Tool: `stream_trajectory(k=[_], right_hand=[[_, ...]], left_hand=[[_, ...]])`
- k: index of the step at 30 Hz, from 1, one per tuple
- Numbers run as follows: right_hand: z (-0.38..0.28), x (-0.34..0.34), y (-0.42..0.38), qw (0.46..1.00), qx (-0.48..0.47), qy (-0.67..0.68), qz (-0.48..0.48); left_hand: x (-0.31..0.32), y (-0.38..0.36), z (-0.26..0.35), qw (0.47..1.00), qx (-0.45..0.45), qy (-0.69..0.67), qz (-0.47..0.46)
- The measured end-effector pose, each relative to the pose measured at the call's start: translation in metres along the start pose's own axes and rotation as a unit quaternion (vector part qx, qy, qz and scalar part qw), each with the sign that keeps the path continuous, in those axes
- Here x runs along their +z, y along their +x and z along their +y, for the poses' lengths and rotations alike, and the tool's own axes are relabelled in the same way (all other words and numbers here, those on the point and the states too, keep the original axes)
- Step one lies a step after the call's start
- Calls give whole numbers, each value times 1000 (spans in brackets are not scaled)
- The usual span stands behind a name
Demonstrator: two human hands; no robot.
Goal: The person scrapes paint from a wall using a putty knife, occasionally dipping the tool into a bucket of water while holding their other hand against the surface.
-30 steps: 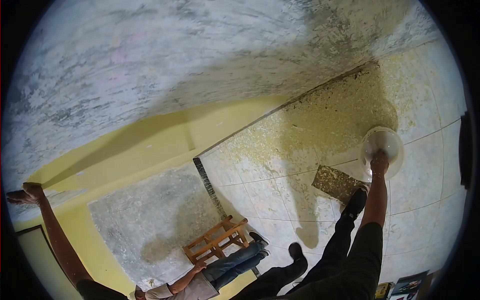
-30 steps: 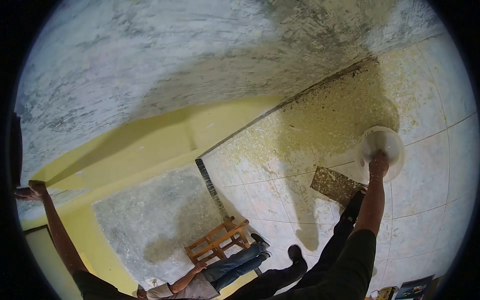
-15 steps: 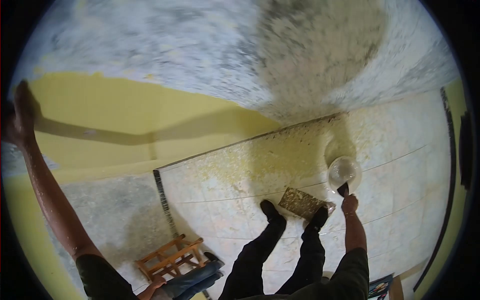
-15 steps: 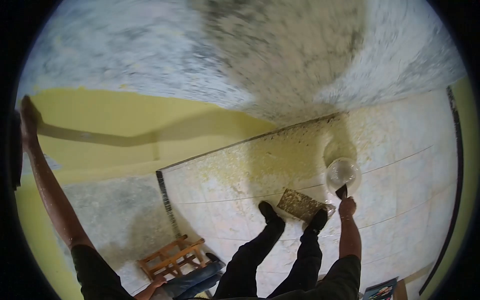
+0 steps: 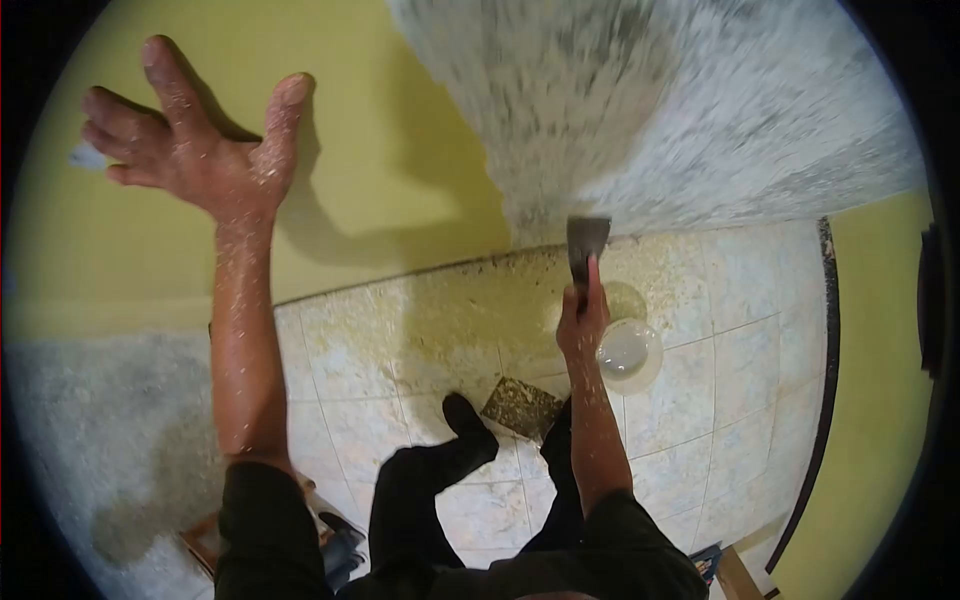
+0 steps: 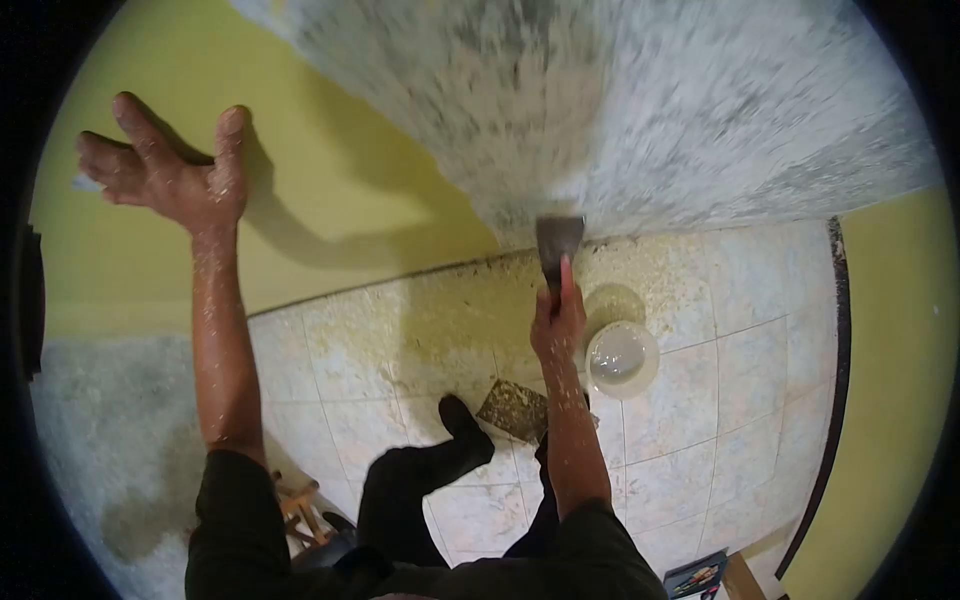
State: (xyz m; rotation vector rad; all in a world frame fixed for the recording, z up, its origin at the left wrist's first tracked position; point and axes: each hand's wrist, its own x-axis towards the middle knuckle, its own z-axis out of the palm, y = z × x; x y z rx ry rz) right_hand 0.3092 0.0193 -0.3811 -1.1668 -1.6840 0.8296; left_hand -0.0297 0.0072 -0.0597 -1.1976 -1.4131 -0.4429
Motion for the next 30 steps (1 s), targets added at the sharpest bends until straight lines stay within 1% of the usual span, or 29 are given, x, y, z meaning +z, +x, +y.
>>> stream_trajectory(k=[1, 2, 3, 4, 5, 6, 7, 8, 9, 11, 12, 13, 15, 16, 18, 19, 22, 24, 28, 30], right_hand=[[-5, 12, 10, 998, -38, 45, 30], [-2, 21, 16, 998, -40, 49, 30], [2, 28, 18, 997, -63, 33, 19], [7, 35, 20, 996, -89, 17, 10], [11, 42, 20, 995, -97, 19, 12], [17, 49, 19, 994, -111, 20, 8], [25, 56, 20, 991, -130, 19, 3], [38, 66, 14, 994, -105, 11, -16], [46, 71, 7, 993, -119, 5, -16], [56, 81, -1, 993, -103, -48, -28], [61, 88, -3, 989, -135, -63, 2], [61, 93, -3, 987, -148, -69, 6], [45, 95, 6, 973, -199, -105, 58], [37, 94, 10, 969, -212, -111, 66], [20, 93, 18, 953, -245, -147, 98], [17, 93, 17, 949, -255, -153, 107], [11, 91, 14, 948, -261, -153, 103], [21, 93, 9, 950, -240, -173, 106], [-7, 82, 18, 952, -219, -188, 105], [-26, 75, 28, 958, -231, -146, 87]], left_hand=[[2, -26, 12, 998, -32, -17, -44], [6, -48, 23, 994, -64, -34, -79], [8, -73, 36, 994, -63, -30, -78], [11, -99, 51, 986, -124, -46, -104], [14, -126, 67, 972, -185, -64, -127], [17, -155, 82, 973, -189, -62, -120], [21, -185, 100, 957, -232, -82, -154], [26, -213, 116, 937, -278, -103, -183], [30, -240, 131, 936, -289, -104, -172], [36, -285, 158, 914, -324, -139, -201], [39, -302, 167, 903, -347, -161, -198], [41, -312, 174, 901, -355, -166, -186], [48, -322, 186, 888, -391, -182, -157], [49, -322, 190, 887, -396, -190, -143], [51, -315, 192, 854, -450, -213, -149], [54, -314, 194, 852, -454, -221, -137], [58, -307, 198, 847, -478, -202, -114], [59, -305, 198, 850, -476, -171, -147], [56, -305, 195, 845, -475, -194, -149], [59, -309, 196, 850, -473, -193, -126]])
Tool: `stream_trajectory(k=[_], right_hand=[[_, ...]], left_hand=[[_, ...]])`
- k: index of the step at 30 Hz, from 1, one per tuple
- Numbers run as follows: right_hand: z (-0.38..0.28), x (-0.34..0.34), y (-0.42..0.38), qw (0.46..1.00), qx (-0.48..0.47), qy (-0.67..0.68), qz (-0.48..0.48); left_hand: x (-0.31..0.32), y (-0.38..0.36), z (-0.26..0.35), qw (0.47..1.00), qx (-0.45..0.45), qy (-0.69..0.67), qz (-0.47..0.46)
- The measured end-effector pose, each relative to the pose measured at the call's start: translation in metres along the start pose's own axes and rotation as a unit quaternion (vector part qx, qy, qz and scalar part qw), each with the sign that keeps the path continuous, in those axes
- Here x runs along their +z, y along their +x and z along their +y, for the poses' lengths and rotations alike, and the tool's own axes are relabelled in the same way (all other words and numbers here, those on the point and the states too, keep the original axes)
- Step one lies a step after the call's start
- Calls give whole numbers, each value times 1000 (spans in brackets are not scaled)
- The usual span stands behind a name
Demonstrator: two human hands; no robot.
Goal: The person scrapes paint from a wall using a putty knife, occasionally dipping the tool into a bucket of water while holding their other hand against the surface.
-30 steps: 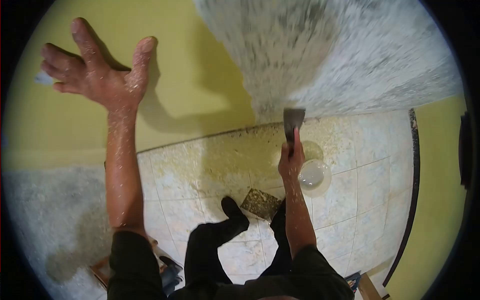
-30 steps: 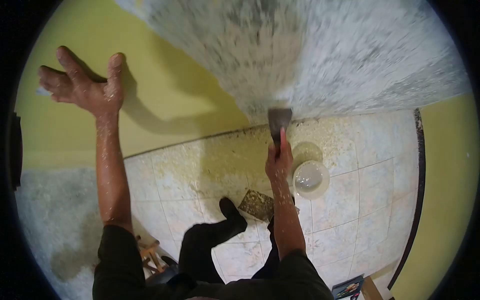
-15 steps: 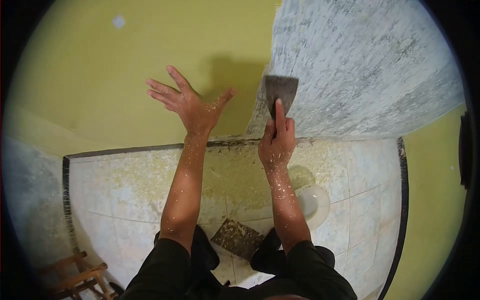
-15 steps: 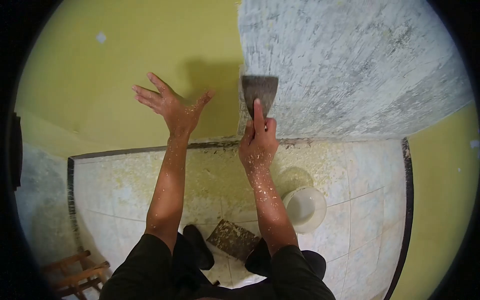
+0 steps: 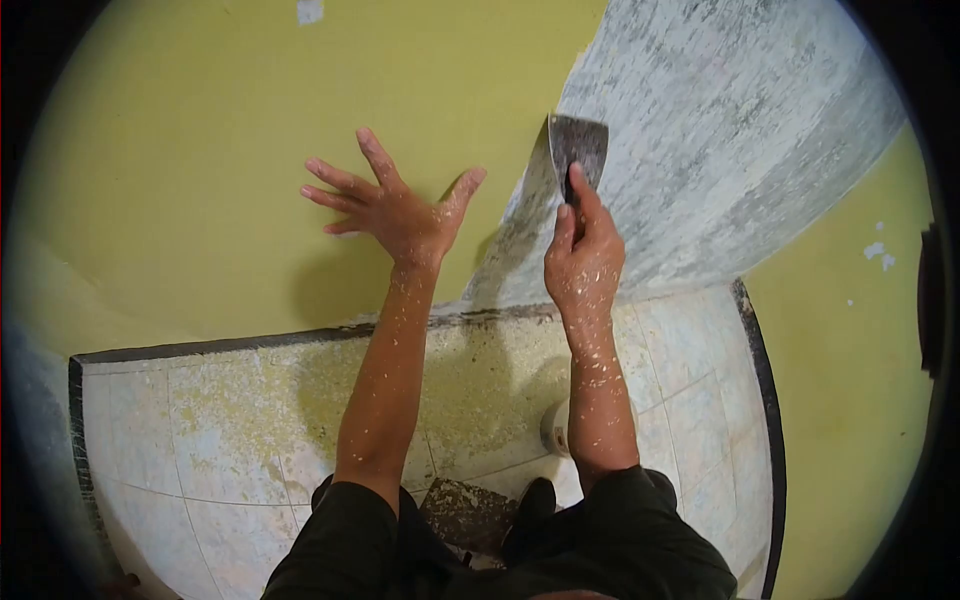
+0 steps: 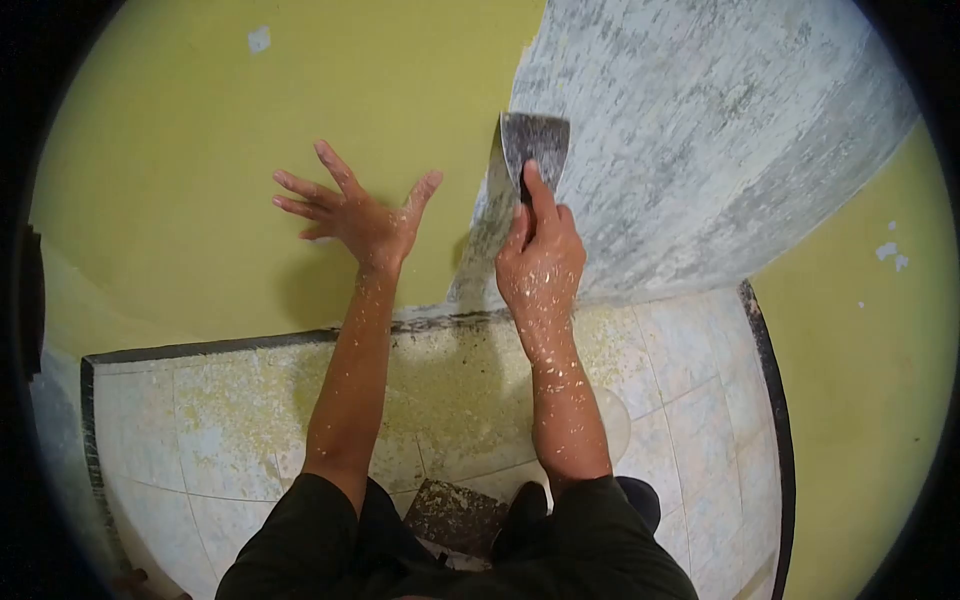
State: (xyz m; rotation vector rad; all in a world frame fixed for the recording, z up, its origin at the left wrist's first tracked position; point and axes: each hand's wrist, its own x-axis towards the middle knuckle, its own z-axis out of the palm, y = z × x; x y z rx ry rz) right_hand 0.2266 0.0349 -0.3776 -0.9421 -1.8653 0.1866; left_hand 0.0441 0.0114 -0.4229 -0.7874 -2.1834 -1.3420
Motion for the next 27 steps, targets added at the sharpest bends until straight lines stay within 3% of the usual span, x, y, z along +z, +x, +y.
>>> stream_trajectory(k=[4, 11, 17, 23, 27], right_hand=[[10, 6, -31, 999, 4, -40, -3], [4, 0, -8, 999, -4, -42, -3], [-17, -4, -1, 997, 66, -48, -18], [2, -9, -13, 996, -7, -90, -23], [7, -5, -15, 998, 42, -20, -30]], left_hand=[[4, 5, 2, 1000, -11, -24, 7], [10, 1, -4, 997, 11, -66, 44], [11, 7, 0, 997, 8, -42, 61], [14, 5, 2, 995, 1, -64, 82], [11, 5, -1, 996, 4, -58, 73]])
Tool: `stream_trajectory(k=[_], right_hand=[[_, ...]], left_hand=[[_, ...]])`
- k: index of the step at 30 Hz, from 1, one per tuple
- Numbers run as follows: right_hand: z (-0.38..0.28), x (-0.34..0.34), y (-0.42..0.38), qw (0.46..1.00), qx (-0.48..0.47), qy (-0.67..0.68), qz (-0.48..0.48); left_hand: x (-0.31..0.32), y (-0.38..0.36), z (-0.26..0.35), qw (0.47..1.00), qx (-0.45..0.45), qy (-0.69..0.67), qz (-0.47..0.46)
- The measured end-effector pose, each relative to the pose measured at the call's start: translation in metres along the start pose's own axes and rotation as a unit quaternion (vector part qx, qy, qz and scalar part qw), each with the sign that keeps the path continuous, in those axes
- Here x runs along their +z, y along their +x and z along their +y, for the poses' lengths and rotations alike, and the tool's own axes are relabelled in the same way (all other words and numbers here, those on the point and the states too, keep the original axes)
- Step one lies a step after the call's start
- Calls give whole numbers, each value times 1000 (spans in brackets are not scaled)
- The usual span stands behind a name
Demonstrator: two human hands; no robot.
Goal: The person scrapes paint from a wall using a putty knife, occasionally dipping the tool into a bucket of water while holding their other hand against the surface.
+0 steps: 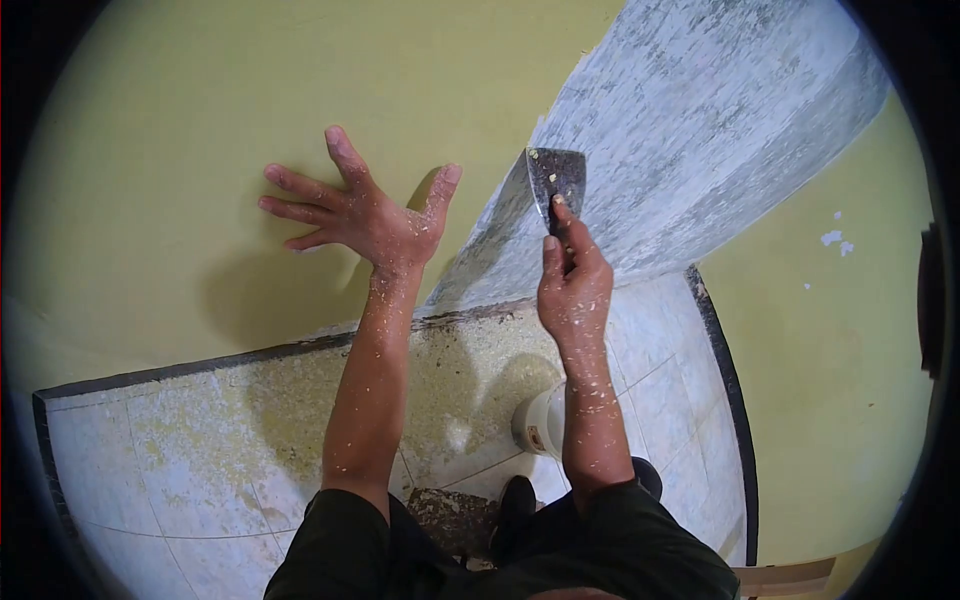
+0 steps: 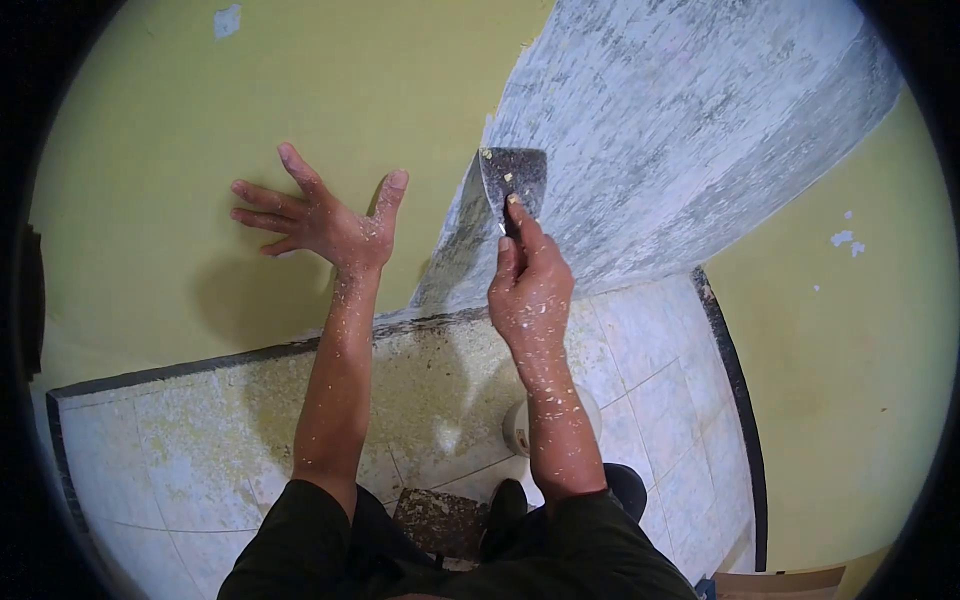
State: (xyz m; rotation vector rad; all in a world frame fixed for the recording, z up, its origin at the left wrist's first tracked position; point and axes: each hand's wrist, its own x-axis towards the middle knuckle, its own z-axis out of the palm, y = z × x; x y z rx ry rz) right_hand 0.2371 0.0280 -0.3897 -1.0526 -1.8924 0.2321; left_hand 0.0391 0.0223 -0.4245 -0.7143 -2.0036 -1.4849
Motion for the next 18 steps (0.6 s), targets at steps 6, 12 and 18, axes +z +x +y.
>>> stream_trajectory(k=[6, 12, 18], right_hand=[[-3, -12, 7, 998, -7, -63, -19], [-32, -7, 45, 993, -103, 5, 61], [-19, -4, 22, 993, -99, 10, 59]], left_hand=[[5, -3, -3, 1000, -8, 5, -2], [5, -3, -5, 1000, 6, 7, 3], [-3, -4, -3, 999, -6, -15, -37]])
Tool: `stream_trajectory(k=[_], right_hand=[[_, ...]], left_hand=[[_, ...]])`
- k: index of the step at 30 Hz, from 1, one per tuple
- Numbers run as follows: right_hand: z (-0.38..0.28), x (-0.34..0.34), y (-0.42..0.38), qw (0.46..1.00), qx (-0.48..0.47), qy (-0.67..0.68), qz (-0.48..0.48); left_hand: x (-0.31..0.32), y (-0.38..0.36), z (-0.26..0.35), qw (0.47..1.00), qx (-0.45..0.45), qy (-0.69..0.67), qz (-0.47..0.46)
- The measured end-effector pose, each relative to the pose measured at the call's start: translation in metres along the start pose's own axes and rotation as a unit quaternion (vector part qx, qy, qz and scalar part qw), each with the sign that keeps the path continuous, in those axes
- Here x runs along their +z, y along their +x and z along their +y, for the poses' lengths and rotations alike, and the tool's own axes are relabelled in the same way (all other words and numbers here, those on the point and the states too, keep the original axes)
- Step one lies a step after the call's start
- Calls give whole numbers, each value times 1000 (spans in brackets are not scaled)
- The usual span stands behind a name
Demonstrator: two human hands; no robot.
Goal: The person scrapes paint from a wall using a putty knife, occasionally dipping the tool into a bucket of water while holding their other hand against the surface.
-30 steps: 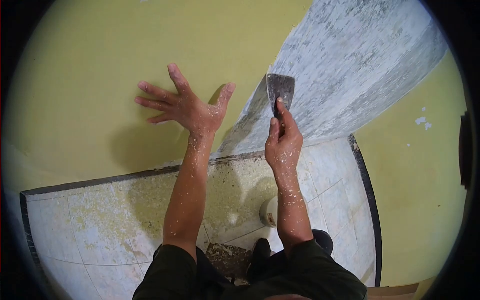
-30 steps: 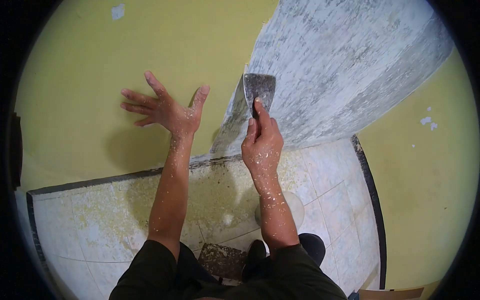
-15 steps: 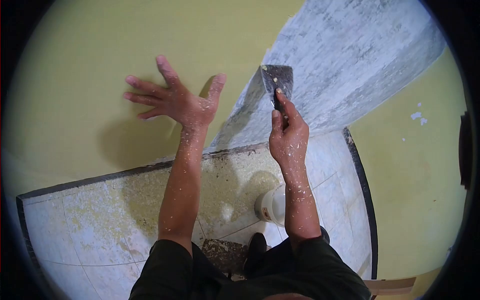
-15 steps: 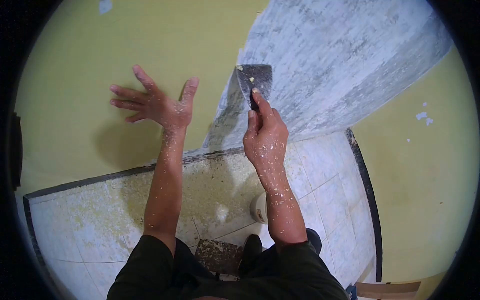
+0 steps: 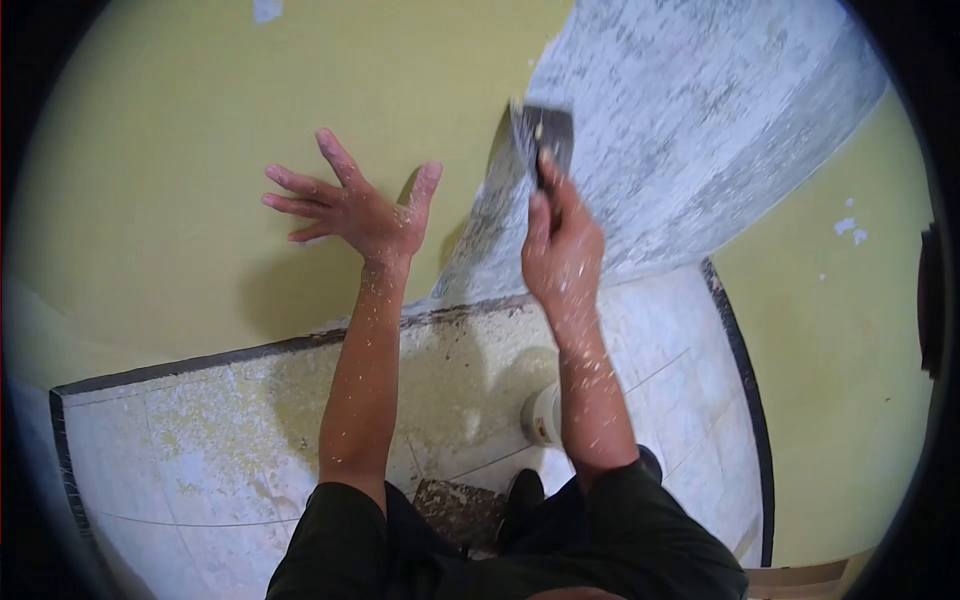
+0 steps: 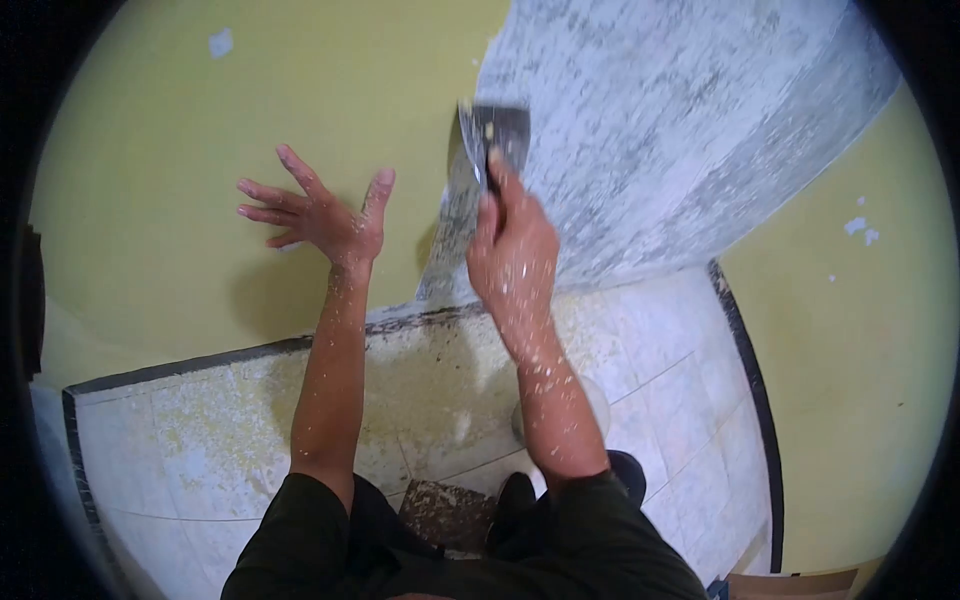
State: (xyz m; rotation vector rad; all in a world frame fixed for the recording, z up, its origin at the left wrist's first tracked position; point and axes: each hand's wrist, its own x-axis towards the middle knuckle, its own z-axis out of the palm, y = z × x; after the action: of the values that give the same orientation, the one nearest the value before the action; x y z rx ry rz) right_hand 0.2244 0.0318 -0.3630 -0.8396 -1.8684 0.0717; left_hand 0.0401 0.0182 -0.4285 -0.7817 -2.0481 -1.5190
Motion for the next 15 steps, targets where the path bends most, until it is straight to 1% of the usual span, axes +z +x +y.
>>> stream_trajectory(k=[1, 3, 6, 7, 8, 9, 12, 15], right_hand=[[-5, -2, -3, 1000, -11, -1, 0], [-12, -3, -9, 991, 123, -1, -56], [-10, -12, -2, 992, 105, -21, -67], [-15, -14, 1, 990, 112, -46, -74], [-17, -15, 4, 989, 114, -55, -73], [-17, -15, 8, 990, 113, -52, -71], [-19, -15, 7, 988, 128, -46, -73], [-13, -9, 11, 989, 122, -21, -80]], left_hand=[[-1, 1, 0, 1000, -5, -5, 8], [-1, 0, 0, 1000, 7, 3, 0], [1, 1, -1, 1000, 1, -12, 2], [1, -3, -1, 1000, -4, -16, -8], [1, -1, 0, 1000, 0, -7, 1], [2, 1, 0, 1000, 4, 1, 13], [3, 0, -2, 1000, 0, 4, 7], [2, 1, -2, 1000, 0, -3, -1]])
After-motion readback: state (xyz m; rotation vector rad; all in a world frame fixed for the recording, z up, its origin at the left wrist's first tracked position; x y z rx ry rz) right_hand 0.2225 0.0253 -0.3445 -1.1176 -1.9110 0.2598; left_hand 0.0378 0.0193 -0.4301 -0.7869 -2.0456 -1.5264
